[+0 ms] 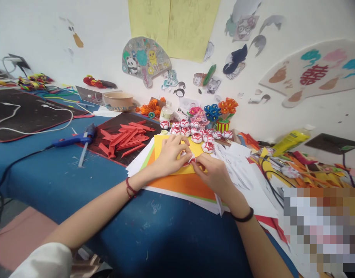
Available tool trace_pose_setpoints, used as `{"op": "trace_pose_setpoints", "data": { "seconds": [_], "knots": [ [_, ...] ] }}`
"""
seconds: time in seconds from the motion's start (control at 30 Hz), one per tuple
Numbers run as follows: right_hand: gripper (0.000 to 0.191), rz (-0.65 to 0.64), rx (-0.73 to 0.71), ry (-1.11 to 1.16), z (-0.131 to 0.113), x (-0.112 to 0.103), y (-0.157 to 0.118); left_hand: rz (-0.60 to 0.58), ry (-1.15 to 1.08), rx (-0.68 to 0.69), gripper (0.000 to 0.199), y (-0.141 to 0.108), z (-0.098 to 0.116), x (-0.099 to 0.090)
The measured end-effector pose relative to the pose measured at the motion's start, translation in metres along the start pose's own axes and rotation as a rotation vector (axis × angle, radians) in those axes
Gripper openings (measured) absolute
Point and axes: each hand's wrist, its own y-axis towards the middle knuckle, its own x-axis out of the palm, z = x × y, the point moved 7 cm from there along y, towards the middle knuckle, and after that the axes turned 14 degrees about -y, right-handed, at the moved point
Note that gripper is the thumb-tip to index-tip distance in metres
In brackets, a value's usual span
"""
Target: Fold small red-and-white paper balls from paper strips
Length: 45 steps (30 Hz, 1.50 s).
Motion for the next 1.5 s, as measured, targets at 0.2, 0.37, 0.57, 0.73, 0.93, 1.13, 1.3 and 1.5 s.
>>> {"op": "trace_pose_setpoints", "data": {
  "seconds": [0.2,0.37,0.57,0.73,0.93,1.13,1.3,1.5],
  "knots": [
    [0.021,-0.011,-0.016,0.136,-0.003,-0.001,0.001,0.031,0.070,0.021,0.018,0.001,0.004,-0.005],
    [0.018,-0.025,-0.036,0.173,-0.006,-0.001,0.001,0.036,0.070,0.008,0.015,0.002,0.000,-0.006],
    [0.019,0.010,-0.039,0.180,-0.008,-0.003,0.000,0.066,0.077,-0.014,0.011,0.004,-0.003,-0.008],
    [0.022,0.049,0.007,0.140,-0.010,-0.005,0.000,0.075,0.002,-0.073,0.011,0.004,-0.009,-0.005],
    [0.029,0.045,0.190,-0.048,-0.008,-0.003,-0.001,0.041,-0.172,-0.145,0.013,0.002,-0.013,0.000],
    [0.026,-0.032,0.116,-0.009,-0.008,0.002,0.000,0.034,-0.160,-0.077,0.012,0.004,-0.007,-0.013],
    [0.023,-0.068,0.045,0.108,-0.008,0.005,0.000,0.012,-0.188,-0.046,0.010,0.005,-0.007,-0.013],
    [0.020,-0.077,-0.014,0.174,-0.013,0.005,-0.001,0.029,-0.323,-0.152,0.005,0.005,-0.021,-0.010]
  ]
}}
